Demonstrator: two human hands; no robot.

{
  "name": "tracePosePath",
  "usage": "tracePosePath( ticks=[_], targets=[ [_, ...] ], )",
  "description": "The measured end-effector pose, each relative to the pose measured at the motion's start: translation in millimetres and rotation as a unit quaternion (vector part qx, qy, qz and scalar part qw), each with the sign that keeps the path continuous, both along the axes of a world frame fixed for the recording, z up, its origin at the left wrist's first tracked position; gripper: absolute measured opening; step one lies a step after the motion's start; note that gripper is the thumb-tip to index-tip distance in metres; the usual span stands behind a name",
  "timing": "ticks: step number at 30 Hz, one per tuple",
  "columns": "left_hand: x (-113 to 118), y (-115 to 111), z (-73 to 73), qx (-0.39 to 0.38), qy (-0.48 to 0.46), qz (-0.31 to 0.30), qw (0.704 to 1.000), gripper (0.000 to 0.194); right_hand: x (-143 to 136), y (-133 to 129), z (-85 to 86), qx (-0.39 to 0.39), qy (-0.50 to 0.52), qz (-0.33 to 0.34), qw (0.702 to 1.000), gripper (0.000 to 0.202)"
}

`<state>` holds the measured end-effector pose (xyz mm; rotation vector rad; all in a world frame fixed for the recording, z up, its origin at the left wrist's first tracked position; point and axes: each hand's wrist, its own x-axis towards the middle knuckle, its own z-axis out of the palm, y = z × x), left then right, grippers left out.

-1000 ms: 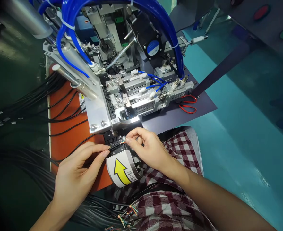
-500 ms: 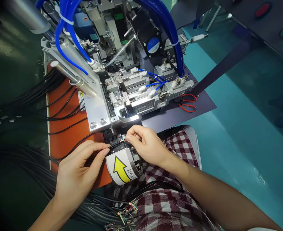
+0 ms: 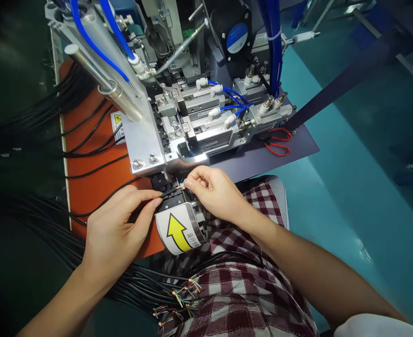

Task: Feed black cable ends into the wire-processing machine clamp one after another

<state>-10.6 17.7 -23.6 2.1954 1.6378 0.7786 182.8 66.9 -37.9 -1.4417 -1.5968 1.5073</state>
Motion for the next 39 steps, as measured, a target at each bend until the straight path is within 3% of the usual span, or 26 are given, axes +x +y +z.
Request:
tracePosePath(
  ticks=[11, 30, 35, 39],
  targets=[
    [-0.1, -0.4, -3.3, -0.011, -0.024, -0.018, 0.999, 0.018, 1.9, 1.1, 1.7, -0.007, -0.028, 0.015, 0.999, 0.017],
    [-1.0, -1.1, -3.8, -0.013, -0.001, -0.022, 1.0, 0.026, 0.0, -1.3, -4.3, -0.001, 0.031, -0.004, 1.0, 0.015],
    [-1.6, -1.7, -3.7, -0.008, 0.001, -0.024, 1.0, 0.026, 1.6, -1.4, -4.9, -0.057, 0.062, 0.014, 0.996, 0.017],
    [-1.8, -2.3, -4.2, -0.007, -0.014, -0.026, 1.0, 0.026, 4.5, -3.7, -6.0, -0.086, 0.117, -0.009, 0.989, 0.015]
  ],
)
